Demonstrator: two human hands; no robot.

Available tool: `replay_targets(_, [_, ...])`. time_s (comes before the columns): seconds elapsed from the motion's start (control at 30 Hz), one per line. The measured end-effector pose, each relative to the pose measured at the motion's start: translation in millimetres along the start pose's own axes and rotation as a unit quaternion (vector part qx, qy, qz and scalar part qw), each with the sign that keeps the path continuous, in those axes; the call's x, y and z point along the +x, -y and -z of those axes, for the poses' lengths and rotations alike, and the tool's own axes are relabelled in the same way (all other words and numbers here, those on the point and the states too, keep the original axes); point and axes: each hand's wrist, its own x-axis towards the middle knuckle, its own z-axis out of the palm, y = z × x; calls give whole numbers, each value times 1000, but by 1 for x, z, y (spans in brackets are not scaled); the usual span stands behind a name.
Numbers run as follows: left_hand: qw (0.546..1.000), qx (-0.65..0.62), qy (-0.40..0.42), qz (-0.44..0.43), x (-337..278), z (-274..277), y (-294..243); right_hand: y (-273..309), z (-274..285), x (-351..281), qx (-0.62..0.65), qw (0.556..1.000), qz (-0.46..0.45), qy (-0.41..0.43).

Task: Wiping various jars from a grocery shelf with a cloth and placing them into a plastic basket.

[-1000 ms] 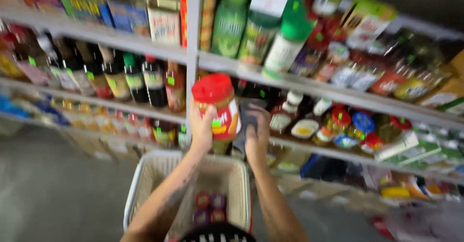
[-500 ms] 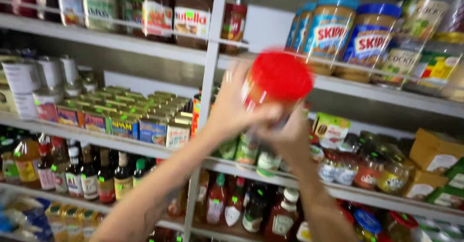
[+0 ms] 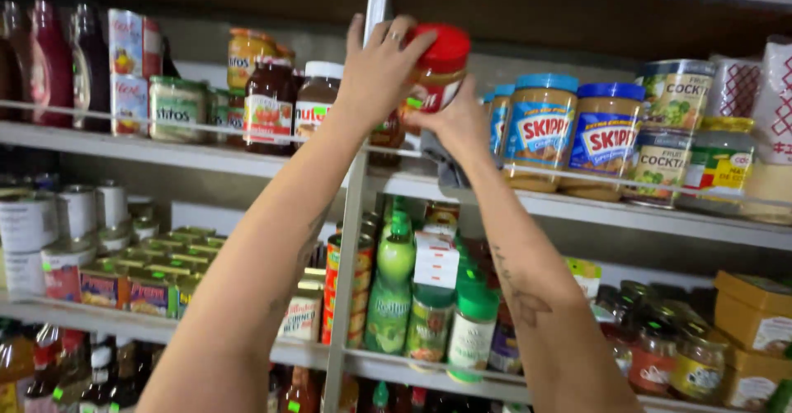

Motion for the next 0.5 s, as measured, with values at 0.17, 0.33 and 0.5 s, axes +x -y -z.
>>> replay_targets(0.17, [996,86,-12,-1,-8,-33,24,-11,-24,11,82,993,-37,76])
replay_targets(0.33, [992,126,-11,0,-20,-60,47,-36,-54,31,262,940,-40,214])
replay_targets(0.5, [976,217,2,-27,-29,-55,50,-45,-67,42,236,913,-165,288])
